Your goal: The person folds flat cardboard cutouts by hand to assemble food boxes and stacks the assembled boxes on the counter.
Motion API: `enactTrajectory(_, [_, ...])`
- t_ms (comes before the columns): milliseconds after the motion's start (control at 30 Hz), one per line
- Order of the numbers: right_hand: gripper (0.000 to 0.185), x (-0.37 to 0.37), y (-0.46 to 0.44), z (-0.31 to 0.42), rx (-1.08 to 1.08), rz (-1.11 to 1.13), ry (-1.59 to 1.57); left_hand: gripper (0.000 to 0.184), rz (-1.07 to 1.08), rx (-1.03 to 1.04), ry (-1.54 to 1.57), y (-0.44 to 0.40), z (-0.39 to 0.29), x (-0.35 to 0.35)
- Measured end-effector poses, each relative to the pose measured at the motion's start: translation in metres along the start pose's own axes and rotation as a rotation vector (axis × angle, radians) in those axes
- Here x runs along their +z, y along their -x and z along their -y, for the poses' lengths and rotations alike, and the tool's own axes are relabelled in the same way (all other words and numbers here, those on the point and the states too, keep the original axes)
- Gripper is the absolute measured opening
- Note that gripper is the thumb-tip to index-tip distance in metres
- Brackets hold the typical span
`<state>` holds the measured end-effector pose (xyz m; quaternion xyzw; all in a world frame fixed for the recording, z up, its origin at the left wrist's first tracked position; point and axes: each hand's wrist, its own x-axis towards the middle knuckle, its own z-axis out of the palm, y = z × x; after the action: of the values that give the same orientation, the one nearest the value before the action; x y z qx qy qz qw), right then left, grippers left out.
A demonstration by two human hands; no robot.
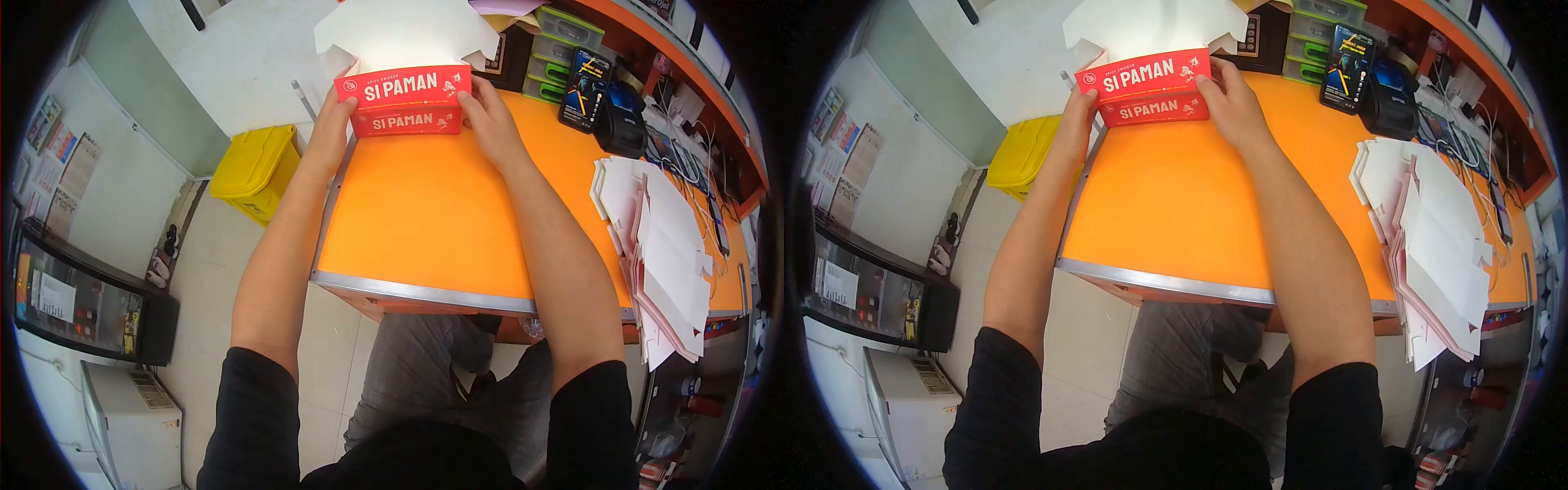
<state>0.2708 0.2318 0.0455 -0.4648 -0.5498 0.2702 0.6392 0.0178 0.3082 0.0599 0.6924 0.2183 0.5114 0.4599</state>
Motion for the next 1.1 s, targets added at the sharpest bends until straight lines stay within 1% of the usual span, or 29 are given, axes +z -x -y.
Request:
enactTrajectory(33, [0.055, -0.001, 0.0, -0.001, 0.007, -0.008, -0.028, 0.062, 0.008, -0.014, 0.012, 0.0, 0.003, 0.002])
enactTrajectory(133, [0.057, -0.004, 0.001, -0.002, 0.023, -0.012, 0.038, 0.059, 0.01, -0.052, 0.012, -0.002, 0.008, 0.001])
enactTrajectory(267, [0.056, -0.005, -0.001, -0.009, -0.024, -0.021, 0.198, 0.054, 0.002, -0.059, -0.065, 0.005, 0.004, 0.0])
enactTrajectory(367, [0.052, -0.009, 0.001, -0.008, -0.091, -0.034, 0.371, 0.051, -0.024, 0.0, -0.192, 0.003, 0.021, -0.011])
enactTrajectory(467, [0.047, -0.012, 0.003, -0.003, -0.098, -0.034, 0.446, 0.047, -0.101, 0.117, -0.437, 0.003, 0.018, -0.015])
enactTrajectory(533, [0.045, -0.015, 0.005, 0.002, -0.104, -0.01, 0.474, 0.045, -0.098, 0.139, -0.49, 0.004, 0.017, -0.022])
enactTrajectory(633, [0.042, -0.016, 0.009, 0.007, -0.222, -0.014, 0.582, 0.042, -0.114, 0.207, -0.528, 0.008, 0.013, -0.02])
enactTrajectory(767, [0.039, -0.012, 0.01, 0.011, -0.26, -0.071, 0.559, 0.038, -0.108, 0.235, -0.453, 0.009, 0.014, -0.018])
enactTrajectory(833, [0.038, -0.009, 0.011, 0.01, -0.28, -0.091, 0.57, 0.038, -0.102, 0.233, -0.467, 0.009, 0.018, -0.02])
enactTrajectory(967, [0.037, -0.008, 0.011, 0.009, -0.216, -0.092, 0.532, 0.037, -0.109, 0.201, -0.443, 0.005, 0.031, -0.022])
enactTrajectory(1033, [0.037, -0.008, 0.01, 0.008, -0.175, -0.091, 0.558, 0.033, -0.118, 0.215, -0.45, 0.004, 0.032, -0.022])
enactTrajectory(1100, [0.038, -0.008, 0.007, 0.004, -0.158, -0.094, 0.503, 0.031, -0.121, 0.214, -0.471, 0.003, 0.03, -0.022])
